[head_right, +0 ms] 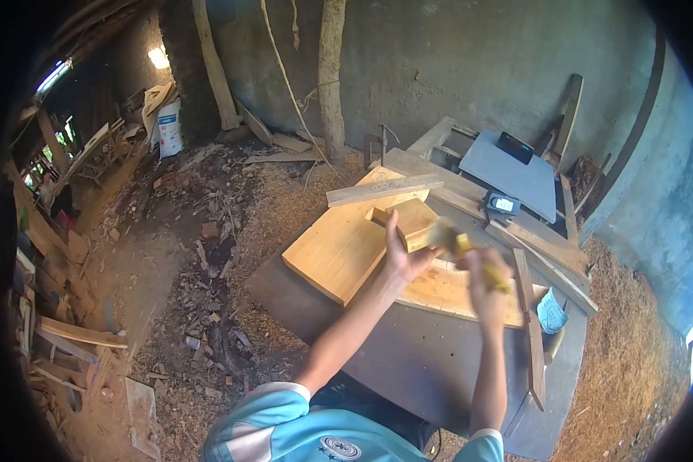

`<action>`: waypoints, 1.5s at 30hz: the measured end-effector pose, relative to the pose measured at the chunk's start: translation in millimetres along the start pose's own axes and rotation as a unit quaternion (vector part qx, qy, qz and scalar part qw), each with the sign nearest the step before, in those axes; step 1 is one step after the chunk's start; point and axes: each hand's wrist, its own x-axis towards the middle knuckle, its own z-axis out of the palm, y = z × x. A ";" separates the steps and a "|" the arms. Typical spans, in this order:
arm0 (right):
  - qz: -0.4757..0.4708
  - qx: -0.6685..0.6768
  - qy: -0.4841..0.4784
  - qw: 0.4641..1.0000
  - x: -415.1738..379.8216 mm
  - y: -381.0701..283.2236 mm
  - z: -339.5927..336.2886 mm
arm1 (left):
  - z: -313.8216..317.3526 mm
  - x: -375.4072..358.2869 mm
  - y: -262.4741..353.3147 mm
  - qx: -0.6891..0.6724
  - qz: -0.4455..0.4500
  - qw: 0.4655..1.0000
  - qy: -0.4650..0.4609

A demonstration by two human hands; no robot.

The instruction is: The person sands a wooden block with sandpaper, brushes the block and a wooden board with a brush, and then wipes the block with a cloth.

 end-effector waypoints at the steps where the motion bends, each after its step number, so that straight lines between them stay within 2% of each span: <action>1: 0.040 0.021 0.064 0.997 4.6 39.6 -12.2 | 0.7 -1.6 0.1 0.017 -0.007 1.000 -0.001; 2: 0.107 0.133 0.102 0.980 9.8 26.2 -17.6 | 2.5 -3.4 -0.5 0.034 -0.015 0.999 -0.002; 4: 0.046 0.042 0.115 0.991 13.0 37.5 -24.9 | 9.3 -4.5 -4.0 0.038 -0.023 0.999 0.010; 6: 0.115 0.136 0.107 0.978 4.3 23.8 -17.3 | 14.6 -7.3 -8.2 0.067 -0.020 0.996 0.048; 7: 0.114 0.118 0.066 0.984 0.2 -8.5 -6.6 | 13.7 -7.2 -8.3 0.082 -0.021 0.995 0.045; 8: 0.045 0.009 -0.001 0.999 -3.9 -28.7 1.1 | 9.6 -5.2 -9.7 0.097 -0.023 0.994 0.044; 9: 0.058 0.082 -0.058 0.993 -9.9 -40.0 8.8 | -11.5 6.3 -10.0 0.092 -0.015 0.993 0.072; 10: 0.094 0.183 -0.110 0.972 -16.1 -46.9 15.7 | -14.0 1.3 1.3 0.126 -0.033 0.989 -0.065; 11: 0.145 0.238 -0.173 0.945 -18.6 -60.1 17.3 | -15.7 -2.7 3.8 0.127 -0.031 0.989 -0.067; 12: 0.148 0.227 -0.212 0.939 -17.7 -73.2 18.0 | 1.4 -9.7 3.1 0.129 -0.031 0.989 -0.069; 14: 0.013 0.091 -0.152 0.984 -11.2 -46.7 14.8 | 13.4 -6.3 -2.4 0.132 -0.011 0.991 0.008; 15: 0.101 0.177 -0.084 0.975 -4.3 -38.0 8.6 | -1.4 3.1 0.5 0.163 -0.029 0.986 -0.027; 16: 0.185 0.262 -0.012 0.947 2.8 -29.0 -0.1 | 11.8 -2.8 -4.9 0.244 -0.013 0.970 0.003; 18: 0.191 0.274 0.004 0.943 10.8 -22.6 -18.7 | 14.4 -6.8 -5.1 0.387 -0.067 0.919 -0.005; 19: 0.122 0.212 0.035 0.969 11.0 -17.8 -20.2 | 16.7 -8.0 -8.9 0.352 -0.074 0.933 0.004; 20: 0.053 0.145 0.062 0.986 10.8 -10.5 -20.8 | 19.9 -10.7 -16.5 0.335 -0.032 0.942 0.019; 21: 0.015 0.034 0.074 0.997 13.5 -4.0 -25.2 | 15.6 -9.2 -18.3 0.293 -0.060 0.954 0.022; 22: 0.033 0.035 0.112 0.993 15.1 0.9 -23.2 | 11.7 -9.5 -17.3 0.252 -0.088 0.963 0.028; 23: 0.053 0.038 0.093 0.993 10.5 2.1 -23.9 | 9.0 -10.8 -16.6 0.251 -0.106 0.962 0.023; 25: 0.050 0.063 0.050 0.996 5.7 1.3 -17.4 | 15.5 -10.8 -18.4 0.310 -0.067 0.948 0.000; 26: -0.025 -0.032 0.034 0.999 2.9 -1.9 -11.4 | 17.5 -9.8 -19.2 0.336 -0.045 0.941 -0.013; 28: -0.083 -0.118 0.067 0.987 -0.8 -13.3 4.1 | 17.4 -9.4 -13.2 0.377 -0.040 0.925 -0.029; 34: -0.055 -0.029 0.021 0.998 -8.5 -45.6 0.2 | 18.4 -7.3 -2.4 0.325 0.019 0.946 0.011; 35: -0.016 0.031 -0.020 0.999 -10.2 -56.0 -4.3 | 12.3 -4.7 0.9 0.352 0.025 0.936 0.011; 36: 0.012 0.068 -0.057 0.996 -10.6 -63.8 -7.6 | 10.1 -4.5 2.5 0.363 0.012 0.932 0.022; 38: 0.071 0.144 -0.132 0.978 -12.5 -72.5 -10.8 | -16.6 3.9 11.3 0.297 -0.083 0.951 -0.020; 40: 0.014 0.107 -0.075 0.991 -4.9 -64.2 -14.3 | 3.9 -3.7 -1.2 0.375 -0.020 0.927 -0.022; 42: 0.102 0.178 -0.010 0.979 -0.4 -52.6 -24.2 | 7.9 -9.1 -4.4 0.405 -0.052 0.912 -0.030; 44: 0.006 0.058 0.016 0.998 -3.1 -62.1 -28.7 | 29.6 -17.1 -14.0 0.417 -0.045 0.907 -0.038; 45: -0.087 -0.076 0.046 0.992 -4.3 -63.0 -29.6 | 21.9 -13.6 -15.8 0.388 -0.089 0.917 -0.035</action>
